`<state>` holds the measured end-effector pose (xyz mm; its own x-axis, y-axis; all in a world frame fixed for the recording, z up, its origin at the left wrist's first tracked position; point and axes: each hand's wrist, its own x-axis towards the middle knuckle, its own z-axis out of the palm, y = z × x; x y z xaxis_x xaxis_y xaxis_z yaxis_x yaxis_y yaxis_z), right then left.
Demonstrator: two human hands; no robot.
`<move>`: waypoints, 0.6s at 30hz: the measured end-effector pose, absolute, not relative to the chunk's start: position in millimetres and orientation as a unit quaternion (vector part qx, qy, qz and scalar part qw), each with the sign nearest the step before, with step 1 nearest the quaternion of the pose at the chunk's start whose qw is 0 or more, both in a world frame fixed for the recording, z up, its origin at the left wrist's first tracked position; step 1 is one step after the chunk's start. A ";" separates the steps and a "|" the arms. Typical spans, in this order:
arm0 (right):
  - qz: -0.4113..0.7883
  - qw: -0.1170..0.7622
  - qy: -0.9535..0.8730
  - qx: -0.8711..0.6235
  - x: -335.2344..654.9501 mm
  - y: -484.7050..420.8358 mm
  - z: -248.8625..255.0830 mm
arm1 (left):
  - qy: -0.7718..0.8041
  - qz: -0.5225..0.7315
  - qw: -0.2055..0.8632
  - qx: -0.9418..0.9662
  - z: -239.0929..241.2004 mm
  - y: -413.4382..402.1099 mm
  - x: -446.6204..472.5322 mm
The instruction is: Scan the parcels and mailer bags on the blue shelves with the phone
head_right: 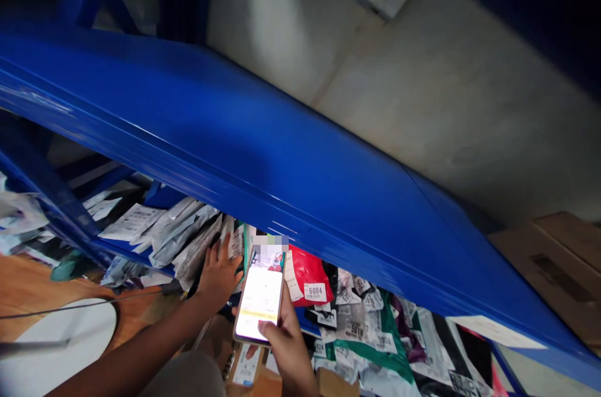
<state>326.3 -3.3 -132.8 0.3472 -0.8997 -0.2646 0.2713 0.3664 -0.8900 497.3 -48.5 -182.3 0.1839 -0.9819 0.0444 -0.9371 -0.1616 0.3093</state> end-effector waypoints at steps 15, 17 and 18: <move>-0.443 0.740 0.411 -0.294 322.0 0.6 -117.2 | -0.612 -0.108 0.097 0.778 -192.9 -58.8 478.0; -0.440 0.747 0.408 -0.288 323.9 0.0 -119.2 | -0.618 -0.116 0.138 0.765 -200.2 -62.5 472.7; -0.436 0.751 0.405 -0.285 325.1 -0.3 -120.4 | -0.629 -0.121 0.163 0.750 -203.1 -63.9 469.5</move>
